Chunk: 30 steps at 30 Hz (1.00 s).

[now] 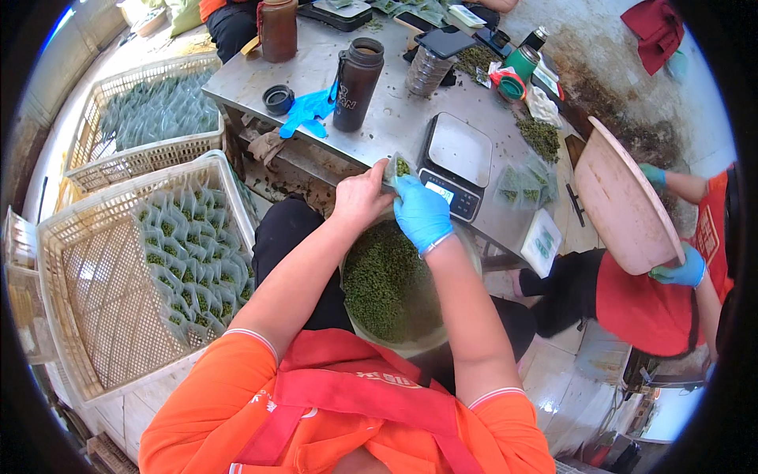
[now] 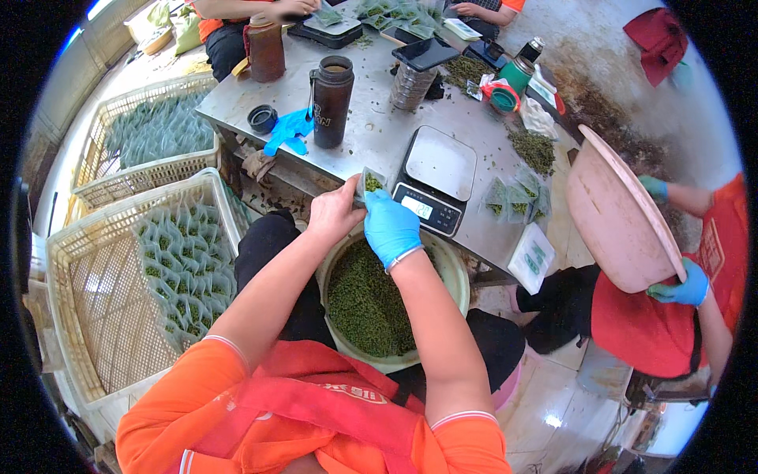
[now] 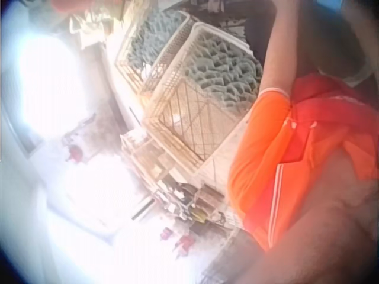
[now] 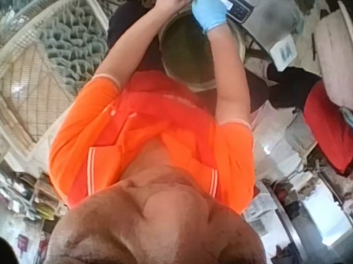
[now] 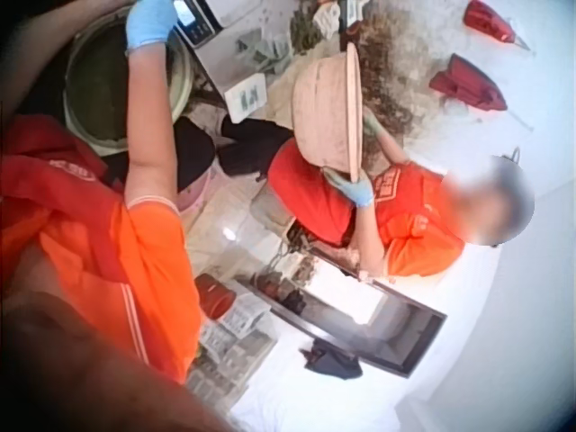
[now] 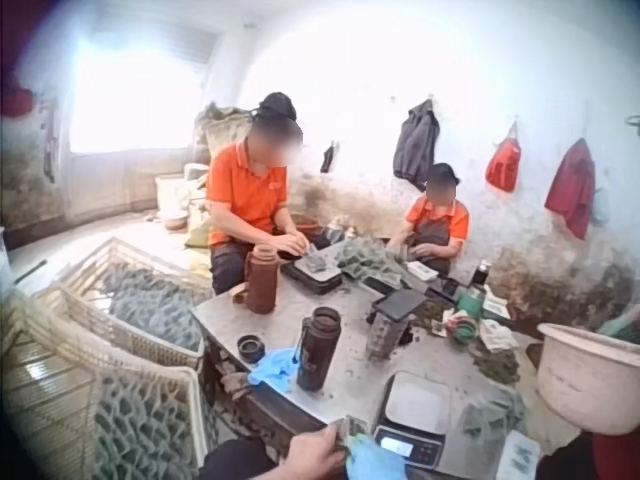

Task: The person scoops green tea leaves from a large bowl into small plastic bags, weighs each bag on a digital scale, and places the filled bags into a crate. The person wears blue gloves and an orange apron while working at a metal table.

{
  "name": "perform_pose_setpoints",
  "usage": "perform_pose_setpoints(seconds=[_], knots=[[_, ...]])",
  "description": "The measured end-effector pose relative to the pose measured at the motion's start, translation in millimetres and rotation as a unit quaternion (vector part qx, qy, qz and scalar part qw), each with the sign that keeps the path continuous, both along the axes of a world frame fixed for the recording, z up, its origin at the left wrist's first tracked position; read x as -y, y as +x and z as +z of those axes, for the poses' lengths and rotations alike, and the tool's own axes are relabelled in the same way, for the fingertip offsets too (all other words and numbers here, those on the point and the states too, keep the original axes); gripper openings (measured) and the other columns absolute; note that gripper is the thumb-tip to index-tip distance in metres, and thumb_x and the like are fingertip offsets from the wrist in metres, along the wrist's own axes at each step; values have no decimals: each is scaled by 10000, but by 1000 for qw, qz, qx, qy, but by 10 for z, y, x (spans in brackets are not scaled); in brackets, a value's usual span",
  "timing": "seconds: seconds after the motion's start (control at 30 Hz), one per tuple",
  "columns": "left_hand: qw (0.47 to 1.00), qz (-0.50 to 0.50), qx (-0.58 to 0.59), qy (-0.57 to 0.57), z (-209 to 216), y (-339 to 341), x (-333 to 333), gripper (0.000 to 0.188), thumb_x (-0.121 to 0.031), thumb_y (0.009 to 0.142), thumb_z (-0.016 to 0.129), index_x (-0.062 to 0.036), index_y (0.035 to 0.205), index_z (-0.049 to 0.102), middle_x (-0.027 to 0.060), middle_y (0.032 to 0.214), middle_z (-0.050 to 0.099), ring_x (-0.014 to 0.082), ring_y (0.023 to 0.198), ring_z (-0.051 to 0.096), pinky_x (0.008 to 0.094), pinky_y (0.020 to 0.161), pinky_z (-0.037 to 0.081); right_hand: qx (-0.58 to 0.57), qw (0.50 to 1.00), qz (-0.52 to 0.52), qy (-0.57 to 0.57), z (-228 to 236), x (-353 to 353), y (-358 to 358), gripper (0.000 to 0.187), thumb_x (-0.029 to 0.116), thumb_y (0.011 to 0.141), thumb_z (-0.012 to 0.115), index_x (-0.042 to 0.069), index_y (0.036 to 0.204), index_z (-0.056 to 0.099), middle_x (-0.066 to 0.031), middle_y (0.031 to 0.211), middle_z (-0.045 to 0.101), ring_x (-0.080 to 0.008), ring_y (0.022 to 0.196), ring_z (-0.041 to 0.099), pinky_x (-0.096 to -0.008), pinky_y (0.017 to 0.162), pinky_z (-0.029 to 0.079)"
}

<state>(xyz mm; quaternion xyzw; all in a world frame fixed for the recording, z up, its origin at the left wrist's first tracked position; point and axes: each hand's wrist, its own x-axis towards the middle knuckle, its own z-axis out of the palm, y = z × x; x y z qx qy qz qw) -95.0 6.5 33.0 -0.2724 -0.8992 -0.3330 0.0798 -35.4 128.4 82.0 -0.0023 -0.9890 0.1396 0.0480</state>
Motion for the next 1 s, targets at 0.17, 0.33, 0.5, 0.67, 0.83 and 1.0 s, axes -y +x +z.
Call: perform_pose_setpoints(seconds=[0.17, 0.33, 0.5, 0.67, 0.83, 1.0], knots=[[999, 0, -1, 38, 2, -3, 8, 532, -287, 669, 727, -113, 1116, 496, 120, 788, 639, 314, 718, 628, 402, 607, 480, -22, 999, 43, -17, 260, 15, 113, 252, 178, 805, 531, 78, 1028, 592, -119, 995, 613, -314, 831, 614, -416, 674, 505], [999, 3, -11, 33, 55, 55, -6, 511, -238, 659, 716, -117, 1104, 497, 105, 767, 632, 310, 717, 624, 401, 611, 479, -47, 997, 13, -65, 373, 72, 300, 422, 117, 784, 520, 93, 1206, 520, -140, 1212, 540, -331, 920, 597, -401, 763, 497], [992, -72, -88, 47, 17, 19, 22, 595, -168, 630, 709, -113, 1175, 477, 124, 881, 639, 311, 802, 624, 412, 657, 489, 28, 1000, 1, 4, 21, 58, 101, 444, 91, 798, 442, 82, 1241, 458, -141, 1174, 546, -347, 823, 621, -442, 670, 507], [993, -64, -83, 46, 2, 36, 65, 678, -147, 616, 730, -131, 1228, 439, 96, 982, 631, 300, 815, 620, 399, 669, 492, -18, 998, 48, 33, 88, 84, 156, 336, 114, 812, 448, 131, 1143, 503, -180, 1102, 562, -338, 766, 635, -453, 614, 510], [989, -82, -117, 36, 8, 20, 26, 570, -181, 671, 695, -114, 1200, 494, 116, 898, 645, 306, 771, 624, 386, 645, 492, 35, 999, -3, -4, 66, 144, 220, 406, 117, 789, 499, 150, 1193, 482, -163, 1213, 525, -336, 807, 622, -430, 645, 517], [992, -75, -87, 58, 24, 70, 7, 547, -219, 710, 655, -170, 1228, 489, 137, 903, 645, 319, 801, 625, 402, 665, 487, -85, 979, 103, -157, 16, -101, 252, 309, 117, 802, 521, 109, 1107, 575, -184, 1176, 551, -333, 760, 624, -404, 641, 519]])
